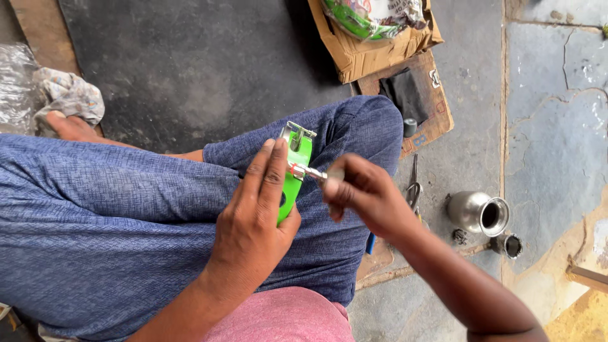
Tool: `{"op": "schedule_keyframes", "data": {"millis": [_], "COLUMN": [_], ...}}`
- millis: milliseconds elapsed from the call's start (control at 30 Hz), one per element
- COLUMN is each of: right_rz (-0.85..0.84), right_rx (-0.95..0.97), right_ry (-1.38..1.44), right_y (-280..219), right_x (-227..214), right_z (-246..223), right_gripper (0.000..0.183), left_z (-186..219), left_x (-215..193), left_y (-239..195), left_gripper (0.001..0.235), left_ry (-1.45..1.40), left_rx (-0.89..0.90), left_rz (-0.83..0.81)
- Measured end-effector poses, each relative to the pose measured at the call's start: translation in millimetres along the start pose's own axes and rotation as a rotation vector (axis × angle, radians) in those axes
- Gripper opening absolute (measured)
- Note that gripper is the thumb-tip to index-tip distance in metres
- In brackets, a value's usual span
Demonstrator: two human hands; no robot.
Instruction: The person unwraps a tambourine and uses pliers to attach a small metal component to the side of the instrument's frame while sitting on the floor.
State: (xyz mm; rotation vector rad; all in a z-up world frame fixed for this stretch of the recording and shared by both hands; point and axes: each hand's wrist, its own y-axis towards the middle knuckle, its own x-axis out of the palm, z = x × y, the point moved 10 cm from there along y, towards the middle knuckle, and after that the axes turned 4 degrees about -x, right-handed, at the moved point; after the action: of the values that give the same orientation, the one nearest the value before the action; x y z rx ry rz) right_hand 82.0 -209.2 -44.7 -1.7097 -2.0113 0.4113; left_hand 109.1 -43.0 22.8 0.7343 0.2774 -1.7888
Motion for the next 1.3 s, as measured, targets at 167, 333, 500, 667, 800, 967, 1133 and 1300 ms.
{"op": "schedule_keyframes", "data": {"millis": [167,333,500,667,800,967,1133,1300], "right_rz": [0.194,0.16,0.041,-0.01,-0.047,0.015,0.013,0.061], "right_rx": [-0.897,-1.17,-1.2,-1.402,-1.432,0.139,0.122,-0.289], "right_ry": [-1.029,-1.352,-1.53,-1.728,-1.764,-0.288,0.185,-0.66], "right_y": [-34.3,-39.7,-30.7,-34.1,-30.7,15.1,6.5,-34.2], "right_x": [37.4,52.6,56.6,64.5,61.5,-8.0,6.8,-20.9], "right_z": [-81.8,-88.7,-88.2,-90.6,-88.7,-8.1,7.2,-24.7], "right_gripper": [0.046,0.045,0.044,0.034,0.026,0.038,0.039,0.043], "left_z": [-9.4,-9.8,-16.7,-15.1,-15.7,-13.4,-6.6,-30.2], "left_x": [-3.9,-5.1,-0.1,-1.8,0.5,-1.8,-2.0,-18.5], "left_y": [0.2,3.9,9.7,12.4,13.9,10.9,4.5,8.6], "left_gripper": [0.089,0.087,0.088,0.089,0.089,0.089,0.089,0.089], "left_ry": [-0.044,-0.036,-0.047,-0.026,-0.037,-0.022,-0.039,-0.134], "left_rx": [-0.026,-0.03,-0.087,-0.066,-0.07,-0.062,-0.027,-0.088], "left_rz": [0.007,0.012,-0.046,-0.025,-0.037,-0.006,0.016,-0.037]}}
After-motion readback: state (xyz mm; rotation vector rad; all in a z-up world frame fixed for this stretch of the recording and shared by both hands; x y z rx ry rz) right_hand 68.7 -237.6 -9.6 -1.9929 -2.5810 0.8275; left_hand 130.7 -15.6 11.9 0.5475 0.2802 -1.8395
